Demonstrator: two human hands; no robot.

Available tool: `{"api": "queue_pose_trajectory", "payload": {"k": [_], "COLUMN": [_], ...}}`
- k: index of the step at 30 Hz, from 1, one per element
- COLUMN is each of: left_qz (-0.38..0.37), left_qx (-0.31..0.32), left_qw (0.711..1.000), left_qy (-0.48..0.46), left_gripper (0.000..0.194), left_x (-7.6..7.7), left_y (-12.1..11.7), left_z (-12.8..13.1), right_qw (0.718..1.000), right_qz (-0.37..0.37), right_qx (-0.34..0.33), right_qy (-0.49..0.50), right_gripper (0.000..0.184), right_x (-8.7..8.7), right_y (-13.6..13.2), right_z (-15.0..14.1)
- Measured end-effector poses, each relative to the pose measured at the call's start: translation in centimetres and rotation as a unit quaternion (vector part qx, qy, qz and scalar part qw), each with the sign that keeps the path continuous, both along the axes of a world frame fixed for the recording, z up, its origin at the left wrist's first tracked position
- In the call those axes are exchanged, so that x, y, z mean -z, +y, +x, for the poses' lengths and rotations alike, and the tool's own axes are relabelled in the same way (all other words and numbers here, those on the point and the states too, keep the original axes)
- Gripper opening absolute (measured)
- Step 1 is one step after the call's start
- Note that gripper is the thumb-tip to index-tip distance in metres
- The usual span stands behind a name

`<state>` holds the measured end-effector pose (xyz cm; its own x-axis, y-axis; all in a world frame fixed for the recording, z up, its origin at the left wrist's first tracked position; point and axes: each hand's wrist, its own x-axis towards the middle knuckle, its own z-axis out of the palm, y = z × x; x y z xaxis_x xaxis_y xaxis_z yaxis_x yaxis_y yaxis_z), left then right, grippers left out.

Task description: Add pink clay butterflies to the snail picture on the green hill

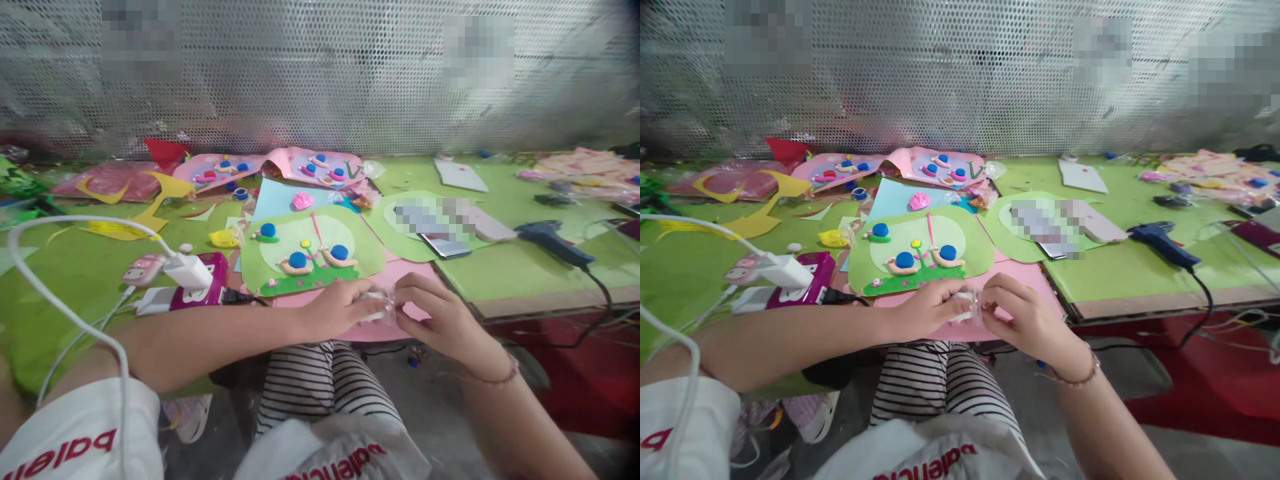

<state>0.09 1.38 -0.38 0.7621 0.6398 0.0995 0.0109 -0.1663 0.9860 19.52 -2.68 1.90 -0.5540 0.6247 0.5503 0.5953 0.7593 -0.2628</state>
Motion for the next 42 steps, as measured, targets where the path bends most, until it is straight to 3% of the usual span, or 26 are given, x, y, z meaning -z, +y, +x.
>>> {"api": "queue_pose_trajectory", "payload": {"k": [5,10,14,16,18,20,22,24,26,31,36,42], "left_qz": [-0.012,-0.032,-0.028,-0.027,-0.030,-0.038,-0.046,-0.050,-0.048,-0.041,-0.035,-0.036], "left_qx": [0.005,-0.003,-0.012,-0.022,-0.025,-0.022,-0.019,-0.019,-0.019,-0.019,-0.009,0.005], "left_qw": [1.000,0.999,1.000,0.999,0.999,0.999,0.999,0.999,0.999,0.999,0.999,0.999], "left_qy": [0.006,0.003,-0.004,-0.006,-0.008,-0.006,-0.003,0.001,0.004,0.013,0.023,0.022], "left_gripper": [0.029,0.034,0.031,0.029,0.027,0.027,0.027,0.027,0.026,0.024,0.026,0.026], "left_x": [0.0,0.2,0.0,-0.2,-0.3,-0.3,-0.4,-0.4,-0.5,-0.7,-0.8,-0.8], "left_y": [-0.1,0.0,0.0,-0.1,-0.1,-0.2,-0.2,-0.3,-0.3,-0.2,-0.3,-0.3], "left_z": [0.1,0.1,0.0,0.0,0.0,0.0,0.0,0.0,0.0,0.0,0.0,-0.1], "right_qw": [0.997,0.999,0.992,0.959,0.881,0.833,0.839,0.877,0.883,0.890,0.894,0.908], "right_qz": [-0.053,0.004,-0.035,-0.093,-0.147,-0.199,-0.236,-0.266,-0.293,-0.254,-0.220,-0.178], "right_qx": [-0.047,-0.004,0.019,0.054,0.088,0.124,0.162,0.236,0.267,0.371,0.391,0.377], "right_qy": [0.017,0.036,0.116,0.261,0.442,0.502,0.463,0.324,0.251,0.079,-0.016,-0.040], "right_gripper": [0.018,0.016,0.016,0.010,0.007,0.004,0.007,0.016,0.016,0.012,0.010,0.015], "right_x": [0.0,0.3,0.9,1.1,1.0,0.4,-0.6,-1.7,-2.5,-3.2,-2.1,-0.4], "right_y": [-0.1,-0.2,-0.1,0.3,1.2,2.8,5.1,8.0,11.2,17.9,20.5,22.1], "right_z": [0.6,-0.1,0.6,1.3,2.0,2.5,2.7,2.7,2.7,3.4,3.8,3.5]}}
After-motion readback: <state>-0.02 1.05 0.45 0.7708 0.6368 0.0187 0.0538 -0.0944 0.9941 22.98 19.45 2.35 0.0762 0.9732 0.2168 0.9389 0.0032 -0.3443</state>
